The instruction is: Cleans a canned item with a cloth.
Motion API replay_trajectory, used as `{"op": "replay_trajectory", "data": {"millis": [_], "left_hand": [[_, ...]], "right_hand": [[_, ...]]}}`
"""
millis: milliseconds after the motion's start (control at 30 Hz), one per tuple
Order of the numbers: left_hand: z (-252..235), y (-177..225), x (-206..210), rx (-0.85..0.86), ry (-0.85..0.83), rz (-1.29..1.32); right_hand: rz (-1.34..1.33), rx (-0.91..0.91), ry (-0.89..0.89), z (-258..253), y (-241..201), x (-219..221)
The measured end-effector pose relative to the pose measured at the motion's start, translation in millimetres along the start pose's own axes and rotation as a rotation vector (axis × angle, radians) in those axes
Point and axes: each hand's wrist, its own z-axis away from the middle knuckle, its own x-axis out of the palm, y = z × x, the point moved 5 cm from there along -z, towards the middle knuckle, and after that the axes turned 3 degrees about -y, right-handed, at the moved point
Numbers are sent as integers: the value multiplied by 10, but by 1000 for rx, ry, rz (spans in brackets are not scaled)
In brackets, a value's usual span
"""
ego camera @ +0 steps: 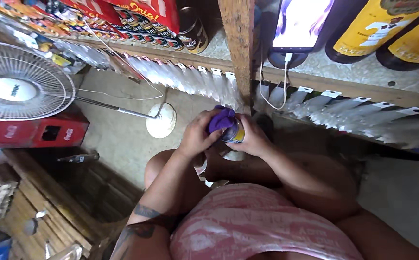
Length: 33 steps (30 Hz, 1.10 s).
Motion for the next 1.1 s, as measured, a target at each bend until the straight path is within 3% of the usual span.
{"op": "replay_trajectory", "data": {"millis": [200, 367, 600, 800, 967, 1100], "left_hand": [[30, 78, 153, 64, -211, 1], [-5, 71, 124, -34, -125, -121], [-49, 30, 77, -203, -228, -316], [6, -6, 141, -120, -394, -280], [41, 23, 201, 5, -298, -159], [19, 19, 205, -57, -246, -167]], "right_hand": [[208, 113, -175, -86, 155, 78], [283, 131, -261, -70, 89, 95], [244, 111, -155, -59, 96, 64], [252, 182, -122, -89, 187, 33], [271, 215, -210, -100, 211, 76], [276, 221, -289, -100, 180, 133]]}}
